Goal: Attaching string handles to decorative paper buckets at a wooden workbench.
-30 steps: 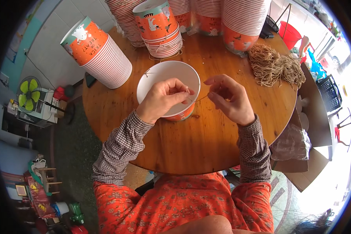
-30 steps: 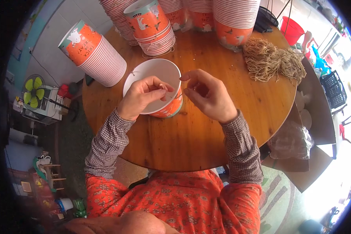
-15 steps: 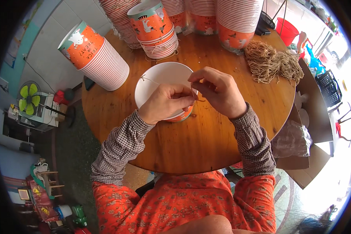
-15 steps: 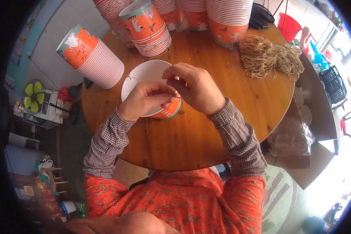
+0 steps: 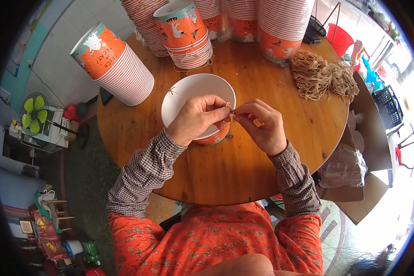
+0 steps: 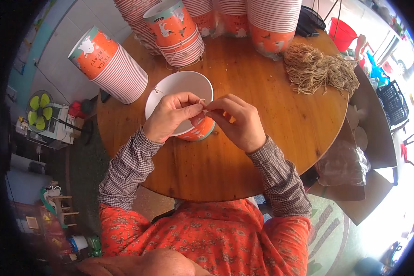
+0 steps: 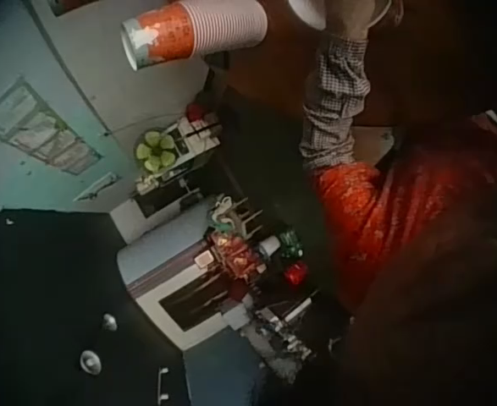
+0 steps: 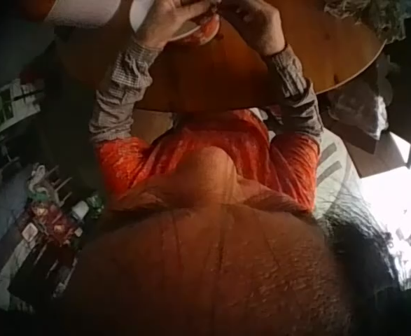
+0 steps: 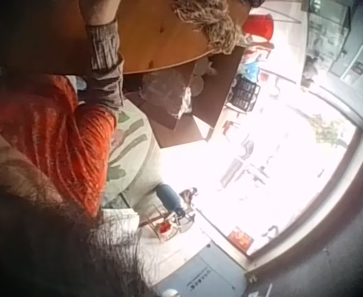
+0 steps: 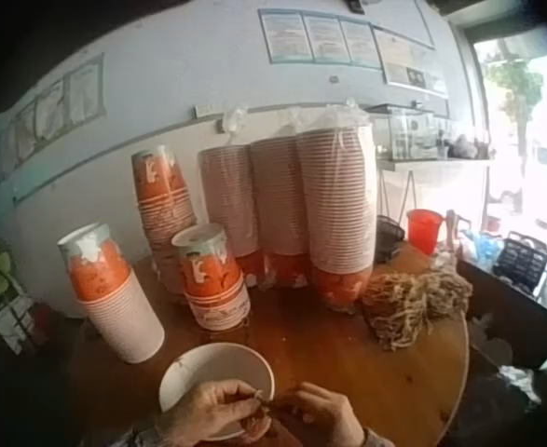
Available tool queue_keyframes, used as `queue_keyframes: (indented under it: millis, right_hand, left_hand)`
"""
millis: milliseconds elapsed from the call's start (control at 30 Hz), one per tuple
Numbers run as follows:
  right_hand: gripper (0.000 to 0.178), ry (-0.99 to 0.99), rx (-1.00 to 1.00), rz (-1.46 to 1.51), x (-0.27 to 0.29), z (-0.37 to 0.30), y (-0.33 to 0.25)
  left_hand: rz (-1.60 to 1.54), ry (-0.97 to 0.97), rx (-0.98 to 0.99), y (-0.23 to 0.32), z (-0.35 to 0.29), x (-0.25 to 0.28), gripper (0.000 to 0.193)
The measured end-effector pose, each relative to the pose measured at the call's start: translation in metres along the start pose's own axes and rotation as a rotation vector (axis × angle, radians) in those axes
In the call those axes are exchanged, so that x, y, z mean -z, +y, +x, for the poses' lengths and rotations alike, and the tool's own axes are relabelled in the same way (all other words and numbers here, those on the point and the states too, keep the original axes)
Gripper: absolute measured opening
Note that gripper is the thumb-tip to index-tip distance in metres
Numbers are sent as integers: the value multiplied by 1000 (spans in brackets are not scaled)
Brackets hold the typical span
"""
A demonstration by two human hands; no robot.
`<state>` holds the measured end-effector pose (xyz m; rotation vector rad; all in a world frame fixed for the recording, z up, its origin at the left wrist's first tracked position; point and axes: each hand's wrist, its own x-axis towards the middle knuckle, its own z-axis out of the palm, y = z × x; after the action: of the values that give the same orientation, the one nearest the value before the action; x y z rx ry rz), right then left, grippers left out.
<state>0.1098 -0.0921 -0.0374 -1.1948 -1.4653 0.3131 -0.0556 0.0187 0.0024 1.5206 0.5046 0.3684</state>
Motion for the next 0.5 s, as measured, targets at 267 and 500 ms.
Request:
queue_keyframes:
  millis: [267,500]
  right_hand:
    - [11,100,63,-58,7,9,-9]
    - [12,93,46,-83,8,4,-6]
  left_hand:
    - [102,-19,-6,-2,-3,1,13]
    - [396,115,-239,3,-3,-1,12]
